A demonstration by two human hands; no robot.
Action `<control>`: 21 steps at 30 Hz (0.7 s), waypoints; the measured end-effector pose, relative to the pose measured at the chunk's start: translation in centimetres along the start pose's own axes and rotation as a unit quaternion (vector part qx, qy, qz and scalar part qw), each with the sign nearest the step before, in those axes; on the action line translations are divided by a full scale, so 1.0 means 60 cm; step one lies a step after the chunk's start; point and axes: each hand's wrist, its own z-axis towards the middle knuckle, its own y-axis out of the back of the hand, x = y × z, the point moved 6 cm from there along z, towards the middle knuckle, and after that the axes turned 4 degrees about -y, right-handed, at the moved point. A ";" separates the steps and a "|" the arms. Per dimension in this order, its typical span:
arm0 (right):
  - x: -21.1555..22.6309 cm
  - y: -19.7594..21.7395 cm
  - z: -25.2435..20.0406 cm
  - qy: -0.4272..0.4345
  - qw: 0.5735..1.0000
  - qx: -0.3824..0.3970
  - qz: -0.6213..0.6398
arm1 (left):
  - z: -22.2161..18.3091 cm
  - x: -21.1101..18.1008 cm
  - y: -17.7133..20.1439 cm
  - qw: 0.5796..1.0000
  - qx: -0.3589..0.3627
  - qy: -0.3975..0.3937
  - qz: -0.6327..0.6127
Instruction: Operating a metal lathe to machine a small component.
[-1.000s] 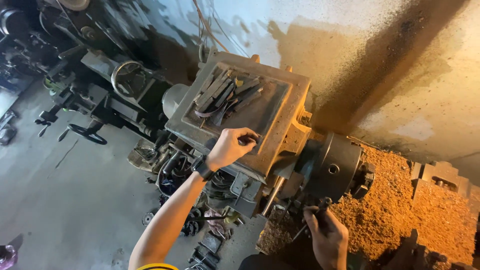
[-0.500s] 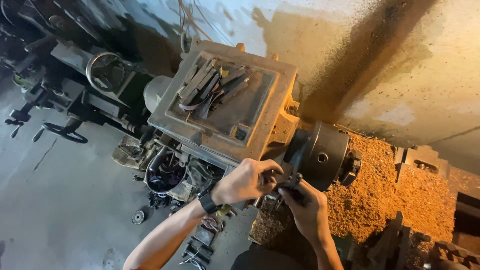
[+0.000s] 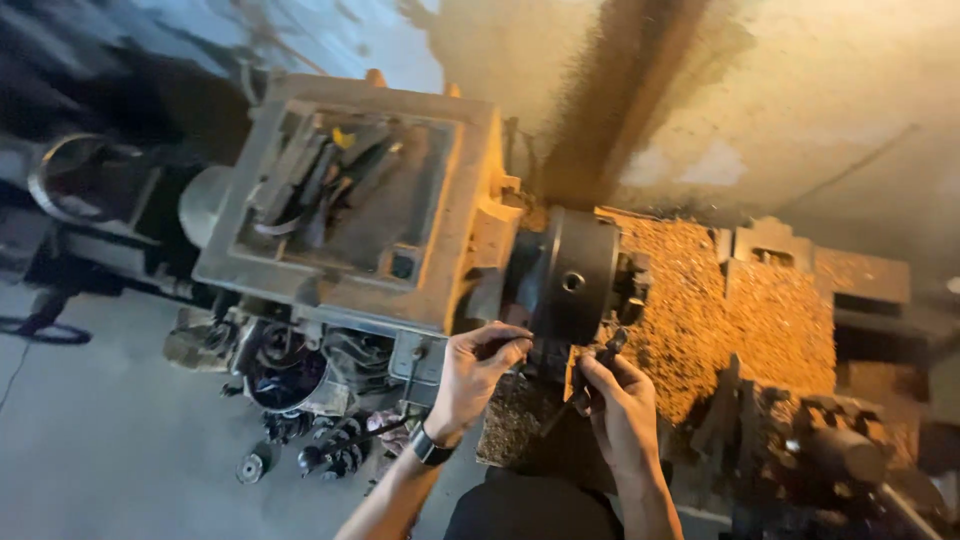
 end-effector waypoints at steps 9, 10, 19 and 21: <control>0.003 0.052 -0.007 0.066 0.997 -0.023 -0.014 | -0.009 0.084 -0.077 0.978 -0.041 0.098 -0.181; -0.001 0.052 -0.006 0.065 0.998 -0.022 -0.013 | -0.009 0.083 -0.076 0.978 -0.042 0.099 -0.180; 0.014 0.008 -0.017 0.162 0.975 -0.006 -0.149 | -0.017 0.059 -0.070 0.989 -0.035 0.121 -0.073; 0.017 0.006 -0.016 0.167 0.970 -0.018 -0.175 | -0.017 0.050 -0.073 0.991 -0.007 0.115 -0.067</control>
